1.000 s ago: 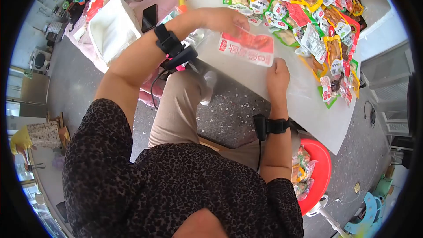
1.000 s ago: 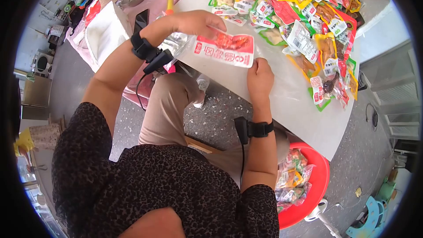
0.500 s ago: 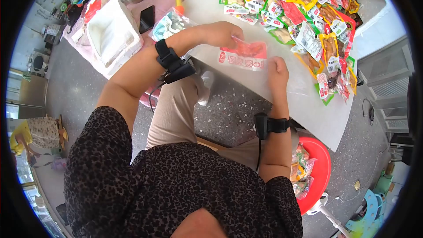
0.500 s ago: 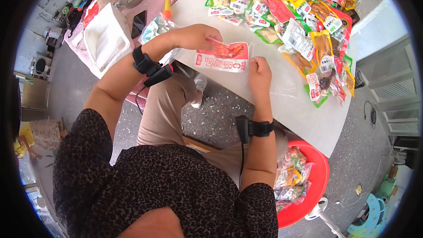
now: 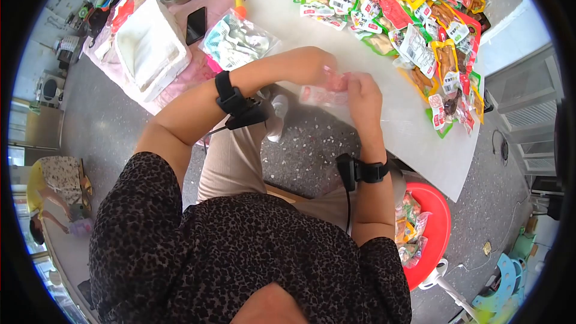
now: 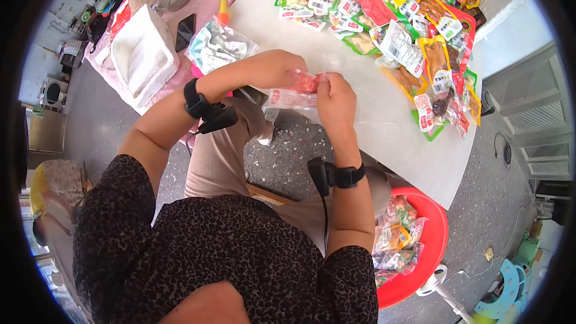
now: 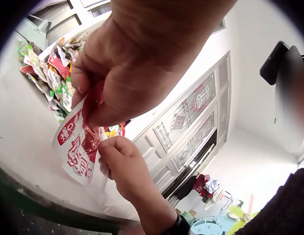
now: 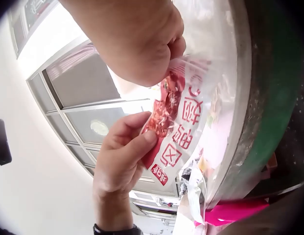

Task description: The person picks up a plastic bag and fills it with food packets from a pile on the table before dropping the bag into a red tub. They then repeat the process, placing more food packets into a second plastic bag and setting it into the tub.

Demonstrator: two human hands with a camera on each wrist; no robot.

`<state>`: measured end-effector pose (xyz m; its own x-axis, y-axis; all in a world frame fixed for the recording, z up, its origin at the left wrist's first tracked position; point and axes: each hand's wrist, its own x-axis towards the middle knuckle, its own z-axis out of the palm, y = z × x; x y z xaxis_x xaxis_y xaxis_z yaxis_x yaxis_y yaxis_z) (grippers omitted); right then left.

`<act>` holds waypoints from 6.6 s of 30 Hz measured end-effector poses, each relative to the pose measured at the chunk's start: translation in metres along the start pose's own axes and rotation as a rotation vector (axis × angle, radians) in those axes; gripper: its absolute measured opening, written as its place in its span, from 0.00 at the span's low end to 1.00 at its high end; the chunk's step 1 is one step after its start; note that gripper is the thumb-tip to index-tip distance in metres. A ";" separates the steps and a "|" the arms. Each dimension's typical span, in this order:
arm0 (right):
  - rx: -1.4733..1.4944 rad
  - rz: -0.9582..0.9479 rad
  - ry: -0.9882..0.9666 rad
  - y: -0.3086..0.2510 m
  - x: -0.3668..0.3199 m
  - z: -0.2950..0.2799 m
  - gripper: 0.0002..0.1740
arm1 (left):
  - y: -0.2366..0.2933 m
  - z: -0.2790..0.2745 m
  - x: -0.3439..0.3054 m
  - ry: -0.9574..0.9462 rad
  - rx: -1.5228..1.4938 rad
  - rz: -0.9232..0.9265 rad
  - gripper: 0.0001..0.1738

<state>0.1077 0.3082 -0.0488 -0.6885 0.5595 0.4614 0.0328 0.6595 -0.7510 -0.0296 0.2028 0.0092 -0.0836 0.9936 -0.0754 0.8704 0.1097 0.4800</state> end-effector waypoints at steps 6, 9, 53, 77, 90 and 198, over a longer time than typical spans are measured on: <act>0.117 0.058 -0.003 -0.011 -0.001 -0.002 0.06 | 0.004 0.021 0.016 0.117 -0.256 -0.109 0.18; 0.134 0.096 0.025 -0.004 0.000 -0.002 0.07 | 0.005 0.030 0.024 0.228 -0.425 -0.110 0.22; 0.153 0.205 0.035 0.049 -0.006 0.014 0.07 | 0.196 -0.054 -0.041 0.466 -0.763 1.174 0.15; 0.059 0.088 0.056 0.032 -0.006 0.009 0.08 | 0.026 -0.047 0.075 0.253 -0.295 0.429 0.10; 0.020 -0.041 0.100 0.023 -0.003 0.007 0.05 | -0.149 -0.053 0.143 0.613 0.637 -0.303 0.26; -0.325 -0.244 0.017 0.026 -0.007 0.018 0.08 | -0.028 0.047 -0.066 0.199 -0.129 -0.639 0.21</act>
<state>0.1002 0.3128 -0.0802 -0.6927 0.3729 0.6173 0.0985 0.8968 -0.4313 -0.0256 0.1329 -0.0398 -0.6607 0.7168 -0.2228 0.5563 0.6668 0.4959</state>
